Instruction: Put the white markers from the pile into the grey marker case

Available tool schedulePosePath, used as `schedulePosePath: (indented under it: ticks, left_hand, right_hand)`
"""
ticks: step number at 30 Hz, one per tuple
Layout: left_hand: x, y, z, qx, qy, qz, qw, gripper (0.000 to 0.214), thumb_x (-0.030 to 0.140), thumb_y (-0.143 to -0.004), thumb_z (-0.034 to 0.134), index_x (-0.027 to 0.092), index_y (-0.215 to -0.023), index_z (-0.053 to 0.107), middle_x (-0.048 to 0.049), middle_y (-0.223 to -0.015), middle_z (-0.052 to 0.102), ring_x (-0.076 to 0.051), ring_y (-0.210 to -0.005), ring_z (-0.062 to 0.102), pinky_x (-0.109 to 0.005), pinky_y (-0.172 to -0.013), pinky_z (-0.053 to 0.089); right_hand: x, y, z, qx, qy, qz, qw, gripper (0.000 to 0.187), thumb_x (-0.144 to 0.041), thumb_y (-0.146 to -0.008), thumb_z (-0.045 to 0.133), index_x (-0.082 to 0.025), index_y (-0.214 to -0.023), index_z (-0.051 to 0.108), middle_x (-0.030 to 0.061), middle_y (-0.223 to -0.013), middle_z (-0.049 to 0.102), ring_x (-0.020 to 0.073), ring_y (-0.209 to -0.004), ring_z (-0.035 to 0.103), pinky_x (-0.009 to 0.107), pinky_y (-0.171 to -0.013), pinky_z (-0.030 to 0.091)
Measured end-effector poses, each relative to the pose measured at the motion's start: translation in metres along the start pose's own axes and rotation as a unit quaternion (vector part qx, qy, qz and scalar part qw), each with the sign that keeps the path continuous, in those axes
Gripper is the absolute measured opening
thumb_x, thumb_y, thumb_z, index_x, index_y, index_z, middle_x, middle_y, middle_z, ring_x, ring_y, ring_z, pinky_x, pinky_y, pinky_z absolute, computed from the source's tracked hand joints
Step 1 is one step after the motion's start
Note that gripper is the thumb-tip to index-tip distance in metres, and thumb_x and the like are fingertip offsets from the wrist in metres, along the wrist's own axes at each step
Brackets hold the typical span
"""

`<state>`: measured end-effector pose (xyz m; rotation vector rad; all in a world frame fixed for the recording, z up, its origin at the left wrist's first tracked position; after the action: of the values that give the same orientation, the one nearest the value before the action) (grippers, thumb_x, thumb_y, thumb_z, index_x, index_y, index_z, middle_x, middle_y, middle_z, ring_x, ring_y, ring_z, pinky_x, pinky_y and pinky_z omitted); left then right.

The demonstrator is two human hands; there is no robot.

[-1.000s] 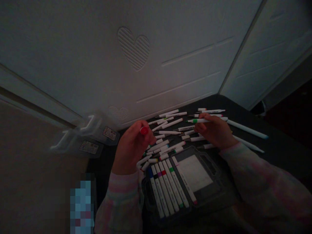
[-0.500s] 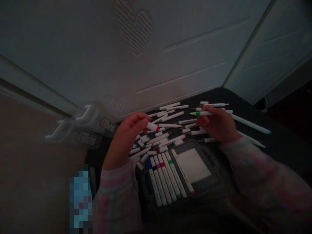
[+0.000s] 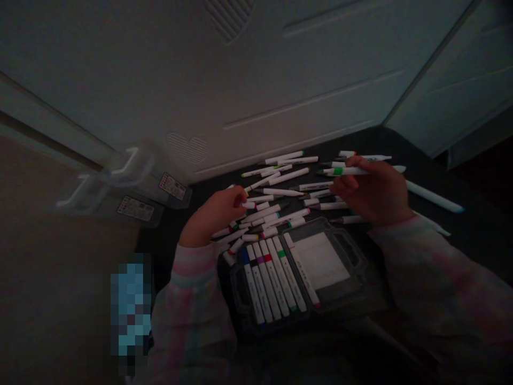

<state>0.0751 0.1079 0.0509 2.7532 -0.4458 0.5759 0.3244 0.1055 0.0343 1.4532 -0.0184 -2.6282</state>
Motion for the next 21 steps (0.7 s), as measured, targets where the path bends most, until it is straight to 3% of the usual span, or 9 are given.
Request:
schedulePosePath:
  ticks: [10,21]
  left_hand:
    - [-0.007,-0.01,0.01,0.007,-0.006,0.011,1.0,0.01,0.019,-0.066,0.049,0.018,-0.076,0.053,0.0007,-0.071,0.055,-0.013,-0.067,0.052,-0.023,-0.058,0.036]
    - [-0.005,-0.011,0.01,0.007,-0.042,0.003,0.999,0.013,0.023,-0.069,0.049,0.017,-0.078,0.056,-0.0025,-0.076,0.059,-0.015,-0.07,0.054,-0.024,-0.061,0.038]
  right_hand:
    - [0.0,0.0,0.002,-0.005,-0.032,0.004,0.999,0.014,-0.022,-0.073,0.045,-0.02,-0.067,0.058,-0.0015,-0.044,0.04,0.0098,-0.046,0.035,0.026,-0.05,0.029]
    - [-0.001,0.001,0.0,0.012,0.028,-0.006,1.0,0.013,-0.028,-0.073,0.046,-0.025,-0.064,0.055,-0.0018,-0.047,0.033,0.0111,-0.047,0.033,0.028,-0.05,0.029]
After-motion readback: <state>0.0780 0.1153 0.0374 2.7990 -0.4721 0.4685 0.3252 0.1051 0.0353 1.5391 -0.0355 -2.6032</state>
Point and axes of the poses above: each hand's wrist, its own y-axis away from the middle knuckle, its own z-axis out of the palm, x = y × z, the point moved 6 cm from there along -y, towards the middle knuckle
